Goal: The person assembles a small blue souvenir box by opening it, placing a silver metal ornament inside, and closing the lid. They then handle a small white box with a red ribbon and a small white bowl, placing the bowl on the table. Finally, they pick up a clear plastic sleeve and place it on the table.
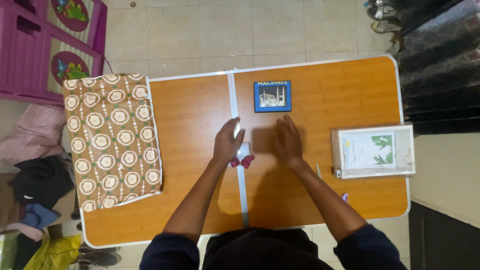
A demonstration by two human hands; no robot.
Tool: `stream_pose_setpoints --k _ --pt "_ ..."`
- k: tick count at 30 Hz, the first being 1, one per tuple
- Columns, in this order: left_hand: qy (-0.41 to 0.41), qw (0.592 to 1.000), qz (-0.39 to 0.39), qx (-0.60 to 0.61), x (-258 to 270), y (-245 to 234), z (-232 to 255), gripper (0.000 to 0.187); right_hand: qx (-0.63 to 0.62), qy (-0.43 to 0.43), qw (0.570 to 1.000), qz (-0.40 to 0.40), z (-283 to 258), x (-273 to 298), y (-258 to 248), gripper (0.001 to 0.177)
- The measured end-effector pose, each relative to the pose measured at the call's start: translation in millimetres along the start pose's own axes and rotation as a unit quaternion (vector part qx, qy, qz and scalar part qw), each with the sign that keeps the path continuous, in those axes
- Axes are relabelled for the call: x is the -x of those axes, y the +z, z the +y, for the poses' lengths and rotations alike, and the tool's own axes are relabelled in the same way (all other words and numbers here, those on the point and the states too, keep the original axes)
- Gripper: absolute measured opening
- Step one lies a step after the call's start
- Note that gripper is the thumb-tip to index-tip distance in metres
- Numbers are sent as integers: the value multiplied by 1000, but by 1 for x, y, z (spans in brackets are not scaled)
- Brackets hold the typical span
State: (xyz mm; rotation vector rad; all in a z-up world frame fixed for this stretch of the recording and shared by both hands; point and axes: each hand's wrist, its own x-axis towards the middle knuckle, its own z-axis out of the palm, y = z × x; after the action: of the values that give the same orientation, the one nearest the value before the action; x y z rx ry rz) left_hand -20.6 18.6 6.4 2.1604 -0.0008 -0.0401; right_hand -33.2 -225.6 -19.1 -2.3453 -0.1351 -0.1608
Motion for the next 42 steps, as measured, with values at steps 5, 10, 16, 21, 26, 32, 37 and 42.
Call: stream_pose_setpoints --k 5,10,16,21,26,32,37,42 --pt "13 998 33 42 56 -22 -10 45 -96 -8 994 -46 -14 43 16 47" --pt "0 997 39 72 96 -25 -8 48 -145 -10 987 -75 -44 77 42 54" --pt "-105 992 -37 66 111 -26 -3 53 -177 -26 977 -113 -65 91 47 57" --pt "-49 995 -19 87 108 -13 -15 52 -175 -11 979 -100 -61 89 45 57" --pt "4 995 -26 99 95 12 -18 51 -137 -35 988 -63 -49 81 28 53" --pt "3 992 -59 115 72 32 9 48 -129 15 990 -61 -35 67 -1 48" --pt "-19 991 -82 100 54 43 36 49 -96 25 994 -39 -19 56 -13 49" --pt "6 992 -72 104 43 59 43 49 -82 4 996 -21 -2 48 -21 50"
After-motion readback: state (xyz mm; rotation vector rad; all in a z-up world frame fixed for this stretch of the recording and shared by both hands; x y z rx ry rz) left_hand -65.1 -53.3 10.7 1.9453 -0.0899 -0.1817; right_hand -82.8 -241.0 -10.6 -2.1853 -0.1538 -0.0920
